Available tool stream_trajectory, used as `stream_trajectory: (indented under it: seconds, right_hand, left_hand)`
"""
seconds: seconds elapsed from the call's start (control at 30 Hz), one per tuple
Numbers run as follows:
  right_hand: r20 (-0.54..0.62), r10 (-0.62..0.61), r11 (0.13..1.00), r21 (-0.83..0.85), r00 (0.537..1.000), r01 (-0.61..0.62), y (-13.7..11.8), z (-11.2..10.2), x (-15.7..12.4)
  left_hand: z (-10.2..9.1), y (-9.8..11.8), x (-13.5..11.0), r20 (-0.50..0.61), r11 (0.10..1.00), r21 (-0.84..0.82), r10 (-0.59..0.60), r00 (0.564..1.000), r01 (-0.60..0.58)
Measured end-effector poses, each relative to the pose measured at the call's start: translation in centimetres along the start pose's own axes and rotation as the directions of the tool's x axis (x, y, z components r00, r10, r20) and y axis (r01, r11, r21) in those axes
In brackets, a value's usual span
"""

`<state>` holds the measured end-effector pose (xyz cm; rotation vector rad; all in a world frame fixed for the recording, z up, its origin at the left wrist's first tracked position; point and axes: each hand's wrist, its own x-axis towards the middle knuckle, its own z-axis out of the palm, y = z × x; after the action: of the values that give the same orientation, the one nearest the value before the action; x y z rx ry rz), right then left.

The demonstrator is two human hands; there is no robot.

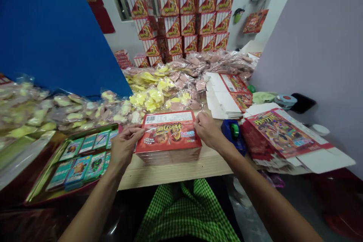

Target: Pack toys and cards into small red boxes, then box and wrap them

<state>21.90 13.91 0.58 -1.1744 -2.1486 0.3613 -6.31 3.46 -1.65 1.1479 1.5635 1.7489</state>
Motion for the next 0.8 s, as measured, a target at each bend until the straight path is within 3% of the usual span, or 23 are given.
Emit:
stream_trajectory:
  seconds: [0.07, 0.13, 0.23, 0.3, 0.37, 0.47, 0.57, 0.63, 0.7, 0.8]
  right_hand:
    - [-0.067, -0.016, 0.996, -0.088, 0.998, 0.010, -1.4, 0.1, 0.3]
    - [-0.087, -0.142, 0.978, -0.166, 0.986, 0.127, -4.3, 0.4, 0.5]
    - [0.059, -0.370, 0.913, -0.162, 0.927, 0.375, -9.7, 2.0, 1.1]
    - [0.162, -0.396, 0.897, -0.142, 0.904, 0.418, -12.3, 3.6, 1.6]
    - [0.171, -0.417, 0.877, -0.183, 0.893, 0.445, -13.5, 5.1, 1.9]
    - [0.008, -0.573, 0.783, -0.290, 0.819, 0.551, -13.4, 6.2, 1.6]
    - [-0.114, -0.730, 0.662, -0.367, 0.674, 0.654, -13.1, 5.9, 0.8]
    - [-0.127, -0.782, 0.607, -0.377, 0.610, 0.700, -13.4, 5.5, 0.5]
    - [-0.114, -0.812, 0.569, -0.372, 0.572, 0.733, -13.8, 5.2, 0.3]
    - [-0.078, -0.828, 0.544, -0.350, 0.555, 0.762, -14.3, 4.8, 0.2]
  left_hand:
    - [0.1, -0.2, 0.1, -0.012, 1.000, -0.012, 0.010, 1.000, -0.010]
    - [0.2, -0.4, 0.2, -0.013, 0.998, -0.042, 0.039, 0.999, -0.039]
    - [0.4, -0.3, 0.3, -0.024, 0.989, -0.110, 0.101, 0.995, -0.103]
    - [0.3, 0.2, 0.0, -0.050, 0.981, -0.134, 0.133, 0.990, -0.138]
    - [-0.1, 1.2, -0.8, -0.111, 0.985, -0.127, 0.101, 0.989, -0.115]
    - [-0.8, 3.2, -3.3, -0.173, 0.980, -0.177, -0.117, 0.978, 0.086]
    - [-0.9, 5.1, -5.9, -0.013, 0.911, -0.246, -0.346, 0.938, 0.332]
    - [-0.6, 6.0, -6.7, 0.075, 0.877, -0.259, -0.399, 0.914, 0.404]
    - [-0.1, 6.5, -6.8, 0.094, 0.849, -0.304, -0.425, 0.900, 0.433]
    - [0.6, 6.5, -6.1, 0.104, 0.763, -0.413, -0.503, 0.858, 0.497]
